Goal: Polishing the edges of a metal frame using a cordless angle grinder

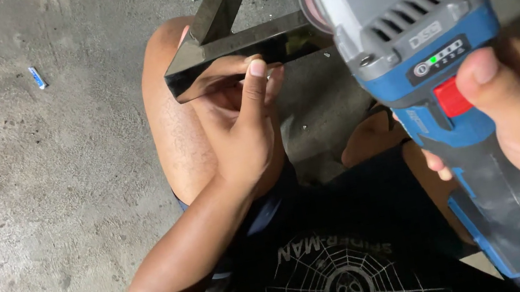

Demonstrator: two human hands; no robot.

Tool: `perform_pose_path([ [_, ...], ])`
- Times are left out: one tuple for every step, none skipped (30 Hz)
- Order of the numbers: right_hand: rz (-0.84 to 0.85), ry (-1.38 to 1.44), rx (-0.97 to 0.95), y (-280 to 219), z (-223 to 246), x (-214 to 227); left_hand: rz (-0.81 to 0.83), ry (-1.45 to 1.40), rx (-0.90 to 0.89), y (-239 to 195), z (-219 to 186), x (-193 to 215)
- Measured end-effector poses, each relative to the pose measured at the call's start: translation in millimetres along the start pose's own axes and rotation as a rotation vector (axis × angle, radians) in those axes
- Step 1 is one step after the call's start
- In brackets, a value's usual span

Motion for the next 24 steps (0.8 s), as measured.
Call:
perform_pose_path([
  [0.002, -0.001, 0.003, 0.7, -1.4, -2.0, 0.0, 0.0, -0.004, -0.5, 0.4, 0.9],
  [0.04, 0.045, 0.03, 1.7, -0.2, -6.8, -0.005, -0.025, 0.009, -0.2, 2.4, 2.0],
  [0.08, 0.091, 0.057, 2.7, 1.0, -11.5, -0.01, -0.051, 0.021, 0.3, 4.5, 3.0],
  [0.082, 0.091, 0.057, 2.6, 1.6, -11.8, -0.011, -0.049, 0.02, 0.1, 4.4, 3.2],
  [0.045, 0.1, 0.024, 3.1, -1.1, -8.8, -0.02, -0.016, 0.018, -0.1, 4.4, 4.3],
  [0.009, 0.11, -0.007, 4.0, -4.3, -6.3, -0.028, 0.018, 0.015, 0.2, 4.2, 6.0],
  [0.011, 0.112, -0.005, 3.6, -2.9, -5.6, -0.028, 0.02, 0.013, -0.4, 4.0, 7.0],
  [-0.014, 0.085, -0.027, 2.0, -3.0, -1.7, -0.029, 0.01, 0.013, -1.1, 4.5, 6.9],
  [-0.039, 0.059, -0.048, 0.4, -3.0, 2.4, -0.03, 0.0, 0.014, -1.8, 5.2, 6.6],
  [-0.041, 0.059, -0.047, -1.0, -7.6, 8.0, -0.028, -0.001, 0.013, -2.0, 4.8, 6.6],
  [-0.045, 0.042, -0.042, -2.1, -11.9, 13.9, -0.026, 0.003, 0.019, -2.0, 5.2, 6.5],
  [-0.05, 0.024, -0.037, -3.5, -16.2, 20.1, -0.023, 0.006, 0.026, -1.9, 5.9, 6.2],
  [-0.053, 0.024, -0.036, -3.5, -20.8, 26.2, -0.021, 0.004, 0.026, -1.4, 5.9, 5.9],
  [-0.078, 0.033, -0.092, -4.4, -30.4, 34.3, -0.012, -0.015, 0.017, -1.2, 5.2, 5.0],
  [-0.104, 0.042, -0.148, -5.5, -40.1, 42.2, -0.004, -0.034, 0.008, -0.9, 4.6, 4.2],
  [-0.103, 0.041, -0.151, -7.2, -35.0, 35.7, -0.006, -0.035, 0.01, -1.1, 5.3, 4.7],
  [-0.172, 0.023, -0.161, -9.8, -30.6, 35.4, 0.008, -0.054, 0.005, -1.3, 5.2, 3.8],
  [-0.24, 0.004, -0.169, -12.4, -25.8, 34.9, 0.023, -0.073, -0.002, -1.1, 4.7, 2.9],
  [-0.239, 0.004, -0.17, -11.4, -26.6, 34.1, 0.022, -0.072, -0.001, -0.9, 5.6, 4.4],
  [-0.167, -0.002, -0.103, -8.1, -21.9, 27.0, 0.019, -0.051, -0.006, -0.6, 6.2, 6.4],
  [-0.095, -0.009, -0.036, -5.8, -17.1, 19.7, 0.017, -0.03, -0.011, -0.3, 6.7, 8.3],
  [-0.092, -0.012, -0.037, -5.1, -8.6, 13.0, 0.014, -0.031, -0.012, 0.0, 8.0, 8.8],
  [-0.092, -0.045, -0.082, -4.8, -3.9, 6.5, 0.034, -0.019, -0.035, -0.1, 7.2, 7.3],
  [-0.086, -0.076, -0.124, -3.2, -0.7, -1.1, 0.053, -0.003, -0.061, -0.5, 6.1, 7.5],
])
Point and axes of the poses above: each hand's wrist, its own y-axis towards the middle knuckle, its own x-axis out of the back of the hand, z = x × y, the point moved 9 cm from there along y, towards the middle knuckle, and after that the axes turned 1 degree about -z, right-handed, at the moved point
